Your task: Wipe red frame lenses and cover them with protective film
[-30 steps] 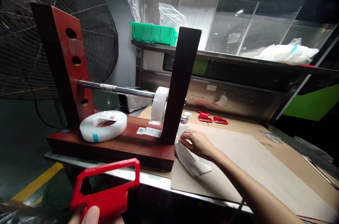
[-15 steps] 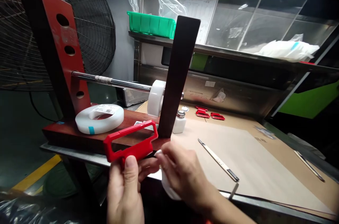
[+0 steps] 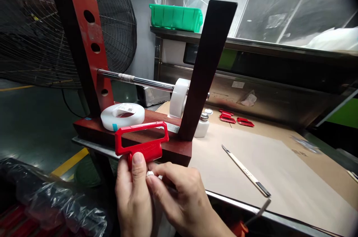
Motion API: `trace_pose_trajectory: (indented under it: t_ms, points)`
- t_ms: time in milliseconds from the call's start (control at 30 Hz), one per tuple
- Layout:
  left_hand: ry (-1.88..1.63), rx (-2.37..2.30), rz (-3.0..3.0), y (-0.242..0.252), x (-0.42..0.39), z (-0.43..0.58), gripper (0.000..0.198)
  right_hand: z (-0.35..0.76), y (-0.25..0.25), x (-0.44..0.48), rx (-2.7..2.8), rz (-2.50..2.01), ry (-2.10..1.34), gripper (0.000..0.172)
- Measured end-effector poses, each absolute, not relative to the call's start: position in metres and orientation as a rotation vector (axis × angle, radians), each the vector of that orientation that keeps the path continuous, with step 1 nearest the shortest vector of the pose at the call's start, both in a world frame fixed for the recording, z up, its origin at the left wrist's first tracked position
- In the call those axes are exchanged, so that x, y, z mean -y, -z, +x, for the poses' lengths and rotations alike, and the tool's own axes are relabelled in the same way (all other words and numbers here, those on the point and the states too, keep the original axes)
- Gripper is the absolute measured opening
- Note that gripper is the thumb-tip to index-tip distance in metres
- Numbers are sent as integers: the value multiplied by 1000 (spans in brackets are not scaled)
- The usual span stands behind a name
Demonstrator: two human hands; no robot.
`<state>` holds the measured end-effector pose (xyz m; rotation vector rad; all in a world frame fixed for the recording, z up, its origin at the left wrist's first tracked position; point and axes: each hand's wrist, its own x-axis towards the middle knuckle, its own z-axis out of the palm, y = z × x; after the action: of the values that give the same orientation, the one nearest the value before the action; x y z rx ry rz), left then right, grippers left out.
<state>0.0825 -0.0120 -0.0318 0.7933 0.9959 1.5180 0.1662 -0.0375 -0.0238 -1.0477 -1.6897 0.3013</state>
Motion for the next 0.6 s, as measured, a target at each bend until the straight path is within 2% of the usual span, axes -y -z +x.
trace_pose_trajectory:
  t_ms: [200, 333, 500, 600]
  points:
    - [-1574, -1149, 921, 36, 10, 77, 31, 161, 26, 36, 1588, -1014, -675, 22]
    - [-1596, -1107, 1091, 45, 2, 72, 28, 164, 32, 35, 1493, -1071, -783, 19]
    - [-1567, -1076, 1235, 48, -1, 67, 28, 175, 38, 37, 1486, -1138, -1029, 26]
    - [-1538, -1168, 1328, 49, 0, 65, 28, 184, 40, 42, 1688, -1212, -1022, 34]
